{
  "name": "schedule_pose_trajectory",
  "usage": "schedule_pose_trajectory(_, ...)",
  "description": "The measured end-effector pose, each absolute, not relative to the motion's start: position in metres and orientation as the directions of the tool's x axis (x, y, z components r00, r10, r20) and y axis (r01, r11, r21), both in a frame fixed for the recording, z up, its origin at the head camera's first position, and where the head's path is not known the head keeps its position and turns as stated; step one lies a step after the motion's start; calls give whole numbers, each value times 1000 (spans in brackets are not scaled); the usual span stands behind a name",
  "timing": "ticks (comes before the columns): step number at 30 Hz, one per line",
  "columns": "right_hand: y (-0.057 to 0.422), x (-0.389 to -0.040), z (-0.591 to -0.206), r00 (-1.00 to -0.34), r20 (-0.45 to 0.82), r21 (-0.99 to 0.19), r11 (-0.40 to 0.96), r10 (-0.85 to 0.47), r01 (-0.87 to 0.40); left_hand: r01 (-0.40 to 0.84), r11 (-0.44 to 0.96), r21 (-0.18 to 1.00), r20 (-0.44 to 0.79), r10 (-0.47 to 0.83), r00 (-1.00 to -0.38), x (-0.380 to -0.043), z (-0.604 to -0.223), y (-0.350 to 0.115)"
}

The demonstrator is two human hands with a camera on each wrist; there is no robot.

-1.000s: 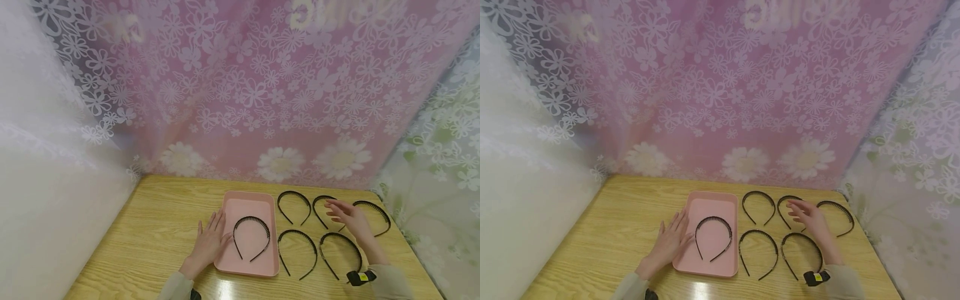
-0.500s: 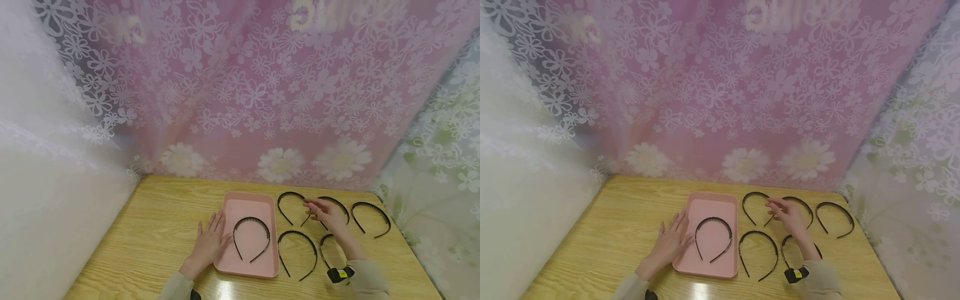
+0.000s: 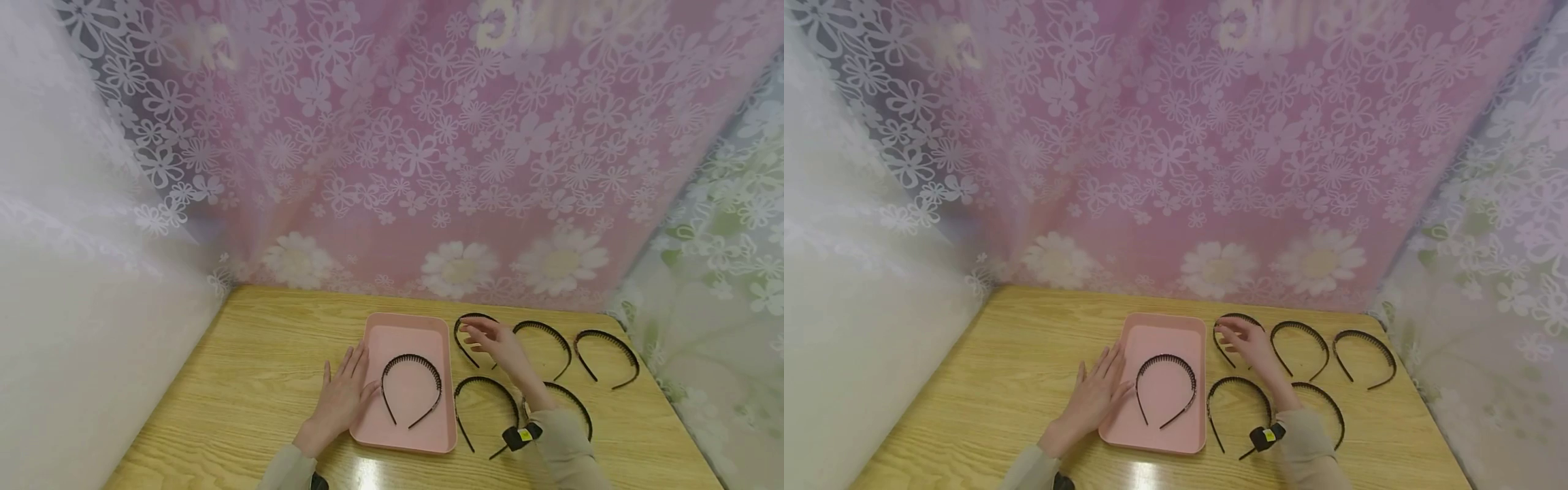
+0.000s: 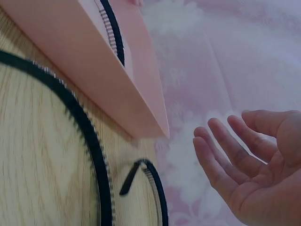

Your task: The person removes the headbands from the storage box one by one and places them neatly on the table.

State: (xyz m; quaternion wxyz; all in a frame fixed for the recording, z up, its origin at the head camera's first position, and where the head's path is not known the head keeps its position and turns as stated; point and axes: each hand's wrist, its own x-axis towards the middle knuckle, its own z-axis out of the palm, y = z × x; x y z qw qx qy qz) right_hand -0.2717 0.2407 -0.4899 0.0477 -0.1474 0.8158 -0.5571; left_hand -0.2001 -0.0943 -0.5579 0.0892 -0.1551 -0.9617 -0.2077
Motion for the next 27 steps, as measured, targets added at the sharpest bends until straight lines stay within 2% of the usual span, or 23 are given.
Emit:
schedule_pose_trajectory(9,204,-276,-496,-897,69,-871,411,-437,-268,338,869,361,242,263,-934,-201,-559,-94)
schedule_pose_trajectory(13,195,-278,-500,-891,47,-851,449,-452,-273,340,868,361,245,264,-933,-201,-559,-94)
schedule_pose_trajectory(20,179,-284,-507,-866,-8,-736,589,-500,-333,337,872,354,249,260,-933,-201,-561,-94)
schedule_pose_trajectory(27,165,-282,-510,-834,-72,-675,642,-548,-363,335,874,351,252,256,-933,-201,-561,-94)
